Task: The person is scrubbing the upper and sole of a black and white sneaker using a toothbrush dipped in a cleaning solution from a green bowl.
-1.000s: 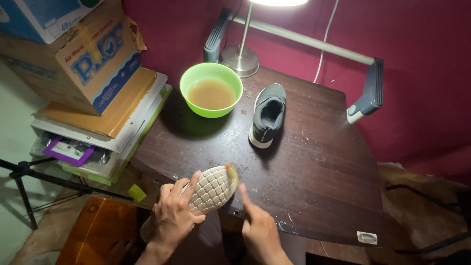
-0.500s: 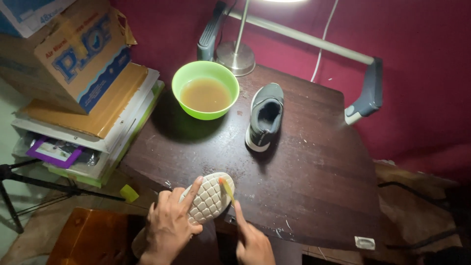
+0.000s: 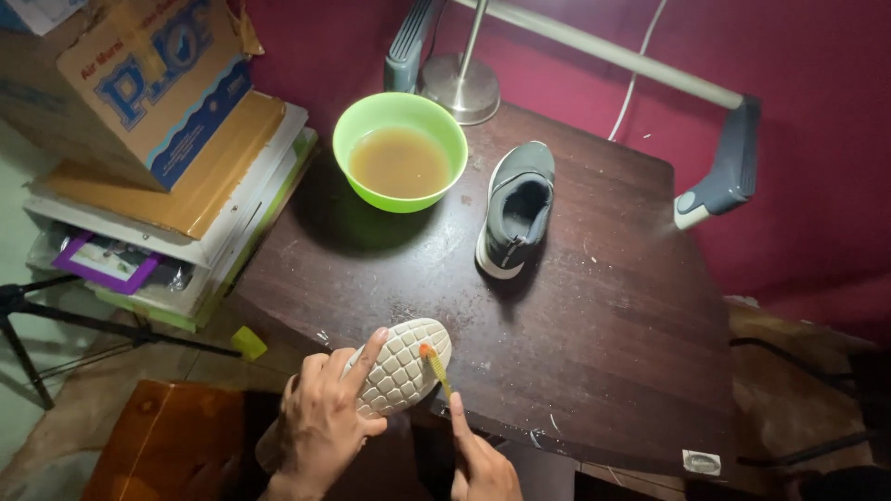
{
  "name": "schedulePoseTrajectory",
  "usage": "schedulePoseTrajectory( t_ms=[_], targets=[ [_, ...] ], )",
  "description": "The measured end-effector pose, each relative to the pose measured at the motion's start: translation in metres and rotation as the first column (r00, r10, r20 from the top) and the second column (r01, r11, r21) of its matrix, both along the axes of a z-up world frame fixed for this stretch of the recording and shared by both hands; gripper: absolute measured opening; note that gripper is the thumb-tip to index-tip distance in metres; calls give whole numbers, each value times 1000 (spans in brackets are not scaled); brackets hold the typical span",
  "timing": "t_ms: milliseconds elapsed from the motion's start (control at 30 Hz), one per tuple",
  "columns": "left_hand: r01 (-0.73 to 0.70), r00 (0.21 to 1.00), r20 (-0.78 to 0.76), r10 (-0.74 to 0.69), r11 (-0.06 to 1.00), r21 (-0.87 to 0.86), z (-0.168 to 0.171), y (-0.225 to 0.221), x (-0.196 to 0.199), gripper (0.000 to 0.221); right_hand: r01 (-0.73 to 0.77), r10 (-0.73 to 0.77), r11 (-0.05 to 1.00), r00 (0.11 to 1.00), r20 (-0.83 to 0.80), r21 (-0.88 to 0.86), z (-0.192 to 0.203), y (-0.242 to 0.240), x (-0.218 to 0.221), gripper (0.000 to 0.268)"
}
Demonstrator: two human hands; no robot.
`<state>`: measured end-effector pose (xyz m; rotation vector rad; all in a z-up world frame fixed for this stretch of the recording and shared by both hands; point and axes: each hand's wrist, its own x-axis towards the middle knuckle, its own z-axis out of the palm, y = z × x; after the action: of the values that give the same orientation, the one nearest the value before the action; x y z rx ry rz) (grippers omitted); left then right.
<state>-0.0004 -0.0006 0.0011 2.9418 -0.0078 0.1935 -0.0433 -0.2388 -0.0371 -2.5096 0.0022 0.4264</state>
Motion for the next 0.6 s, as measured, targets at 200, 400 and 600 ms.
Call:
schedulePoseTrajectory(
  t_ms=[200,400,600],
  targets=[
    [-13,999,50,10,998,56,-5,-1,-6,142,-150,149,989,985,92,9,33,29,58,99],
    [-50,997,50,52,997,-53,-7,-1,-4,138,-82,80,997,993,82,15,15,5,16,80],
    [-35,988,153,25,998,59,0,-7,-7,139,-95,93,994,995,44,48,54,18,43,100]
  ],
)
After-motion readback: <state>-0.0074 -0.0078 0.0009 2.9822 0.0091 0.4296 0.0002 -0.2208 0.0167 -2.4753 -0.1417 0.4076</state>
